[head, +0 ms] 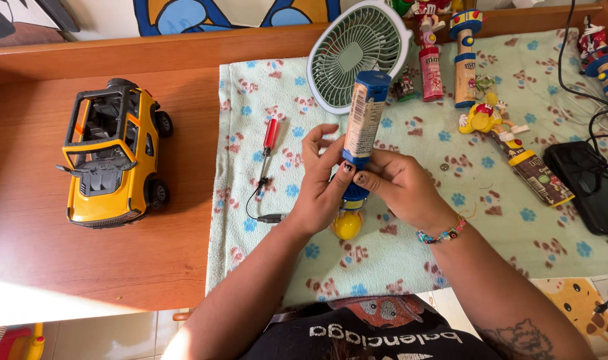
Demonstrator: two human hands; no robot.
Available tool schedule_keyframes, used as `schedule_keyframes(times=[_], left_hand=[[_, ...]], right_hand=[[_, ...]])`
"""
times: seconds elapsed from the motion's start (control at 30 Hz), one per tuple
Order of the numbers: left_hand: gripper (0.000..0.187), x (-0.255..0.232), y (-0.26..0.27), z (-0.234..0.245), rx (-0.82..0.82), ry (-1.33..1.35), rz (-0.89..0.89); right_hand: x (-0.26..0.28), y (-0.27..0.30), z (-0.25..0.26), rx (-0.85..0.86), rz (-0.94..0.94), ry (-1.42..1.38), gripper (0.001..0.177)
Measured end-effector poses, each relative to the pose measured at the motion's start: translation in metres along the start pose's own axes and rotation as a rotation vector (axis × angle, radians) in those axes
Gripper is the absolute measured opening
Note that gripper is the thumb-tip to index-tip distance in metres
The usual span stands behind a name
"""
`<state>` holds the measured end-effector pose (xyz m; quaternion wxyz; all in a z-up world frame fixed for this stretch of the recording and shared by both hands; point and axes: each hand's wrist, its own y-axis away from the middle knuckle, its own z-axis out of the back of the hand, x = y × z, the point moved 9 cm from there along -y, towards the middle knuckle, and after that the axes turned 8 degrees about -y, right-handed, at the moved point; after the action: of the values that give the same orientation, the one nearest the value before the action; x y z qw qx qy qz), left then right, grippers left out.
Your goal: The person disassembles a blue and yellow toy with a screwdriver, removes a small metal piece, and then uses the screwdriver on a small green portable fan. The person handles the toy, screwdriver, and fan throughout the clip.
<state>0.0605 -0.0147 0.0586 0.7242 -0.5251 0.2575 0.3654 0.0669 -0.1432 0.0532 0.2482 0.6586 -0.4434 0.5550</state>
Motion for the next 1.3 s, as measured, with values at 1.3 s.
schedule_keyframes(times=[1.3], left_hand=[[0.054,0.016,0.001,-0.038,0.196,0.456,0.339]], right_hand=[[-0.043,0.006,0.033,-0.136,-0.08,-0.238,0.038]])
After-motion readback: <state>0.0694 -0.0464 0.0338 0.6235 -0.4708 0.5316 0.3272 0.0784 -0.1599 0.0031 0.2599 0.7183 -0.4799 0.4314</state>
